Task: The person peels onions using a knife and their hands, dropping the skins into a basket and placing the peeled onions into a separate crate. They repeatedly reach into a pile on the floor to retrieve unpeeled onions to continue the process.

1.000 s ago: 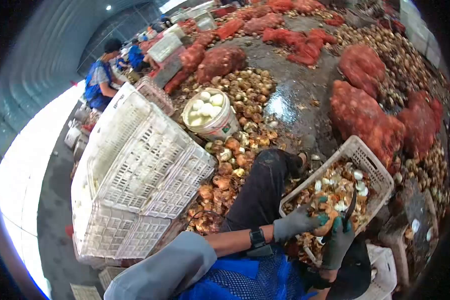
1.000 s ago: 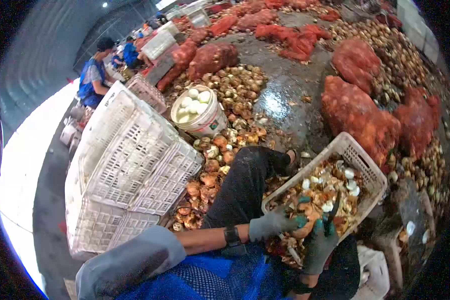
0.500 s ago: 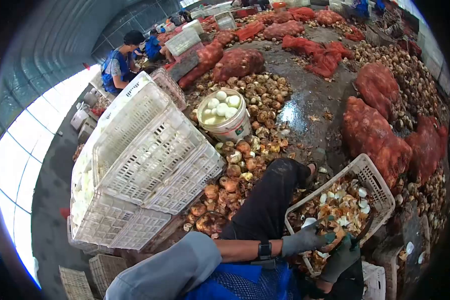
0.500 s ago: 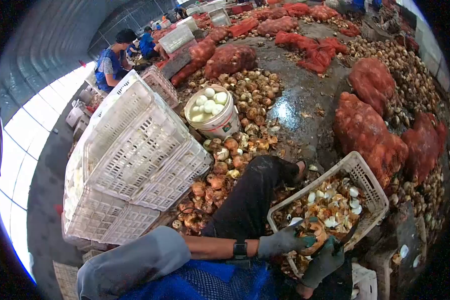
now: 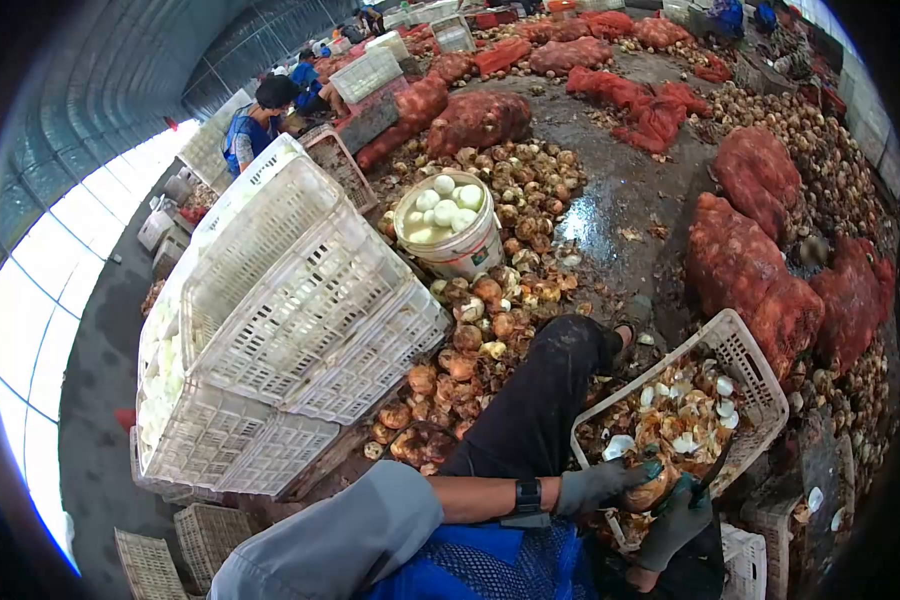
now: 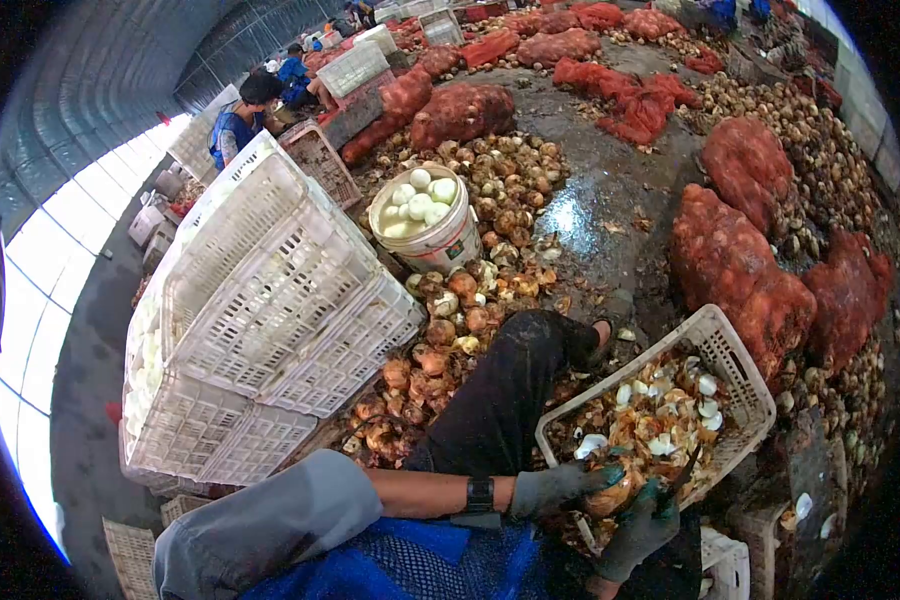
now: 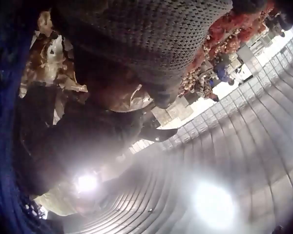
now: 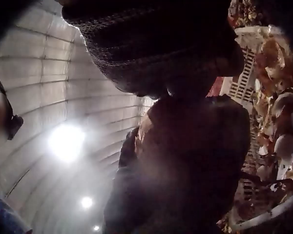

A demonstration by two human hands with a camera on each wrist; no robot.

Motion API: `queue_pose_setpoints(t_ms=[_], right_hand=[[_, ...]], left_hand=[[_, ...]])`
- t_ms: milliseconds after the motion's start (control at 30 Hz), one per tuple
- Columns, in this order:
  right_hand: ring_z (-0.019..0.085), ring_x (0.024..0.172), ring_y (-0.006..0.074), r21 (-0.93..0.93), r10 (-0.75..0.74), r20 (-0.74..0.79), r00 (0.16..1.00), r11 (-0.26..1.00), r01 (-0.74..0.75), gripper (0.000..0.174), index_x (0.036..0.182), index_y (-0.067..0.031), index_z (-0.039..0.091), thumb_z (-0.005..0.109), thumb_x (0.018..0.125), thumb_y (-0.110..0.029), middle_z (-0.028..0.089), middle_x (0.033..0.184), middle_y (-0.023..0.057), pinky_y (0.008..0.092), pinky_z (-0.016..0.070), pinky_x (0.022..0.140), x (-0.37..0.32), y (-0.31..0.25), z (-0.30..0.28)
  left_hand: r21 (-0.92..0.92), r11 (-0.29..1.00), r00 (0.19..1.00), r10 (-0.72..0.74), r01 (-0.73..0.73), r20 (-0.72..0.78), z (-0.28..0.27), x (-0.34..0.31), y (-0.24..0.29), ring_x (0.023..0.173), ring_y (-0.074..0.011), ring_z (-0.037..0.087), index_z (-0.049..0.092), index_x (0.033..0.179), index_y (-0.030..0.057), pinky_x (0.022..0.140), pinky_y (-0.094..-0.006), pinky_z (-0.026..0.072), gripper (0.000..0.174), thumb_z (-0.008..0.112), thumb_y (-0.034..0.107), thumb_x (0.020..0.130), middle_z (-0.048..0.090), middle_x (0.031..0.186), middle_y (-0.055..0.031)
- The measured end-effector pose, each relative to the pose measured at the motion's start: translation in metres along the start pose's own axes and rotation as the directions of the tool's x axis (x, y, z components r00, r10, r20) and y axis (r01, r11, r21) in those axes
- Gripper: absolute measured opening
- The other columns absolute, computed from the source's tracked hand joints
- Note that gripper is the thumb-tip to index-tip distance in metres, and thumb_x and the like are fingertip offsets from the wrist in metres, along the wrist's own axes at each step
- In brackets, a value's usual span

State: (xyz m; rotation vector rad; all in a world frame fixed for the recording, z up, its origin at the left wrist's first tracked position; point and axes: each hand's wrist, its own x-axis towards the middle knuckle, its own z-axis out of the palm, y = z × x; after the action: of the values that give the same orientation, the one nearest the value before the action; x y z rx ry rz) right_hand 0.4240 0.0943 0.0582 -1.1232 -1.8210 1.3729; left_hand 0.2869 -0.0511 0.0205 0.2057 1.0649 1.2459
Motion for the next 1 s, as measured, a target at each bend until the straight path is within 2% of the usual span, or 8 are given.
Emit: queue_pose_setpoints(t_ms=[233, 300, 500, 600, 667, 767, 800, 1000], right_hand=[[0.053, 0.07, 0.0112, 0.239, 0.201, 0.036, 0.979, 0.95, -0.203, 0.027, 0.112, 0.0045, 0.07, 0.068, 0.104, -0.021, 0.06, 0.081, 0.001, 0.0306, 0.0426, 0.061, -0.003, -0.029, 0.013], [0.053, 0.067, 0.0113, 0.361, 0.303, 0.095, 0.948, 0.877, -0.317, 0.031, 0.12, 0.0026, 0.07, 0.068, 0.103, -0.023, 0.061, 0.081, 0.0009, 0.0291, 0.044, 0.059, -0.004, -0.036, 0.013], [0.057, 0.072, 0.0105, 0.608, 0.392, 0.105, 0.914, 0.702, -0.371, 0.048, 0.143, -0.0008, 0.064, 0.065, 0.104, -0.028, 0.067, 0.093, 0.0005, 0.0248, 0.0492, 0.062, -0.008, -0.059, 0.008], [0.054, 0.067, 0.0074, 0.444, 0.288, 0.126, 0.949, 0.839, -0.314, 0.056, 0.155, -0.0029, 0.056, 0.065, 0.103, -0.022, 0.067, 0.097, -0.0004, 0.0233, 0.0431, 0.057, -0.009, -0.051, -0.003], [0.05, 0.064, 0.0053, 0.364, 0.226, 0.149, 0.963, 0.893, -0.266, 0.059, 0.158, -0.0033, 0.055, 0.066, 0.101, -0.017, 0.065, 0.095, -0.0024, 0.0226, 0.0384, 0.054, -0.011, -0.044, -0.01], [0.049, 0.067, 0.0056, 0.139, 0.147, 0.082, 0.986, 0.978, -0.157, 0.04, 0.137, -0.002, 0.067, 0.066, 0.098, -0.01, 0.06, 0.088, -0.0035, 0.0244, 0.0379, 0.059, -0.02, -0.035, -0.011], [0.049, 0.07, 0.0061, 0.042, 0.11, 0.049, 0.993, 0.993, -0.112, 0.032, 0.128, -0.0015, 0.071, 0.066, 0.096, -0.008, 0.059, 0.087, -0.0033, 0.0254, 0.0388, 0.061, -0.025, -0.036, -0.01], [0.068, 0.074, 0.0327, -0.322, -0.191, 0.129, 0.973, 0.92, 0.223, 0.032, 0.119, -0.0007, 0.068, 0.077, 0.091, -0.014, 0.072, 0.092, 0.0183, 0.0406, 0.0526, 0.068, -0.045, -0.042, 0.004]], left_hand=[[-0.278, 0.941, 0.974, -0.217, 0.194, -0.057, -0.006, 0.018, -0.005, 0.109, -0.021, 0.073, 0.061, 0.145, -0.0033, 0.099, -0.0358, 0.0604, 0.072, 0.069, 0.057, 0.106, 0.071, 0.135, -0.0107], [-0.339, 0.936, 0.987, -0.135, 0.096, -0.093, -0.011, 0.02, -0.016, 0.088, -0.0188, 0.067, 0.068, 0.135, 0.0049, 0.075, -0.0399, 0.0564, 0.078, 0.069, 0.073, 0.097, 0.073, 0.115, -0.0075], [-0.289, 0.942, 0.984, 0.144, -0.169, -0.108, -0.017, 0.002, 0.021, 0.128, -0.0211, 0.067, 0.053, 0.155, 0.0005, 0.115, -0.0389, 0.0539, 0.06, 0.064, 0.041, 0.112, 0.067, 0.144, -0.0113], [-0.595, 0.757, 0.956, 0.285, -0.271, -0.072, -0.021, 0.013, 0.024, 0.128, -0.0204, 0.065, 0.056, 0.153, 0.0079, 0.114, -0.0362, 0.0533, 0.057, 0.066, 0.044, 0.111, 0.067, 0.143, -0.0082], [-0.119, 0.87, 0.869, 0.45, -0.479, -0.203, -0.061, 0.033, 0.0, 0.129, -0.0197, 0.065, 0.055, 0.152, 0.0081, 0.113, -0.0355, 0.0535, 0.056, 0.065, 0.044, 0.111, 0.066, 0.144, -0.0073], [-0.428, 0.756, 0.867, 0.467, -0.494, -0.176, -0.035, 0.012, 0.027, 0.127, -0.0199, 0.065, 0.055, 0.15, 0.0086, 0.111, -0.0356, 0.0553, 0.055, 0.065, 0.045, 0.11, 0.064, 0.144, -0.0062], [-0.022, 0.799, 0.777, 0.579, -0.602, -0.247, -0.042, 0.011, 0.016, 0.124, -0.021, 0.068, 0.056, 0.15, 0.0072, 0.107, -0.0367, 0.0573, 0.054, 0.069, 0.039, 0.109, 0.067, 0.14, -0.0071], [-0.476, 0.778, 0.91, 0.32, -0.411, -0.262, -0.018, -0.006, 0.041, 0.123, -0.0233, 0.072, 0.055, 0.149, 0.0038, 0.104, -0.0394, 0.0608, 0.058, 0.074, 0.038, 0.107, 0.07, 0.138, -0.0111]])
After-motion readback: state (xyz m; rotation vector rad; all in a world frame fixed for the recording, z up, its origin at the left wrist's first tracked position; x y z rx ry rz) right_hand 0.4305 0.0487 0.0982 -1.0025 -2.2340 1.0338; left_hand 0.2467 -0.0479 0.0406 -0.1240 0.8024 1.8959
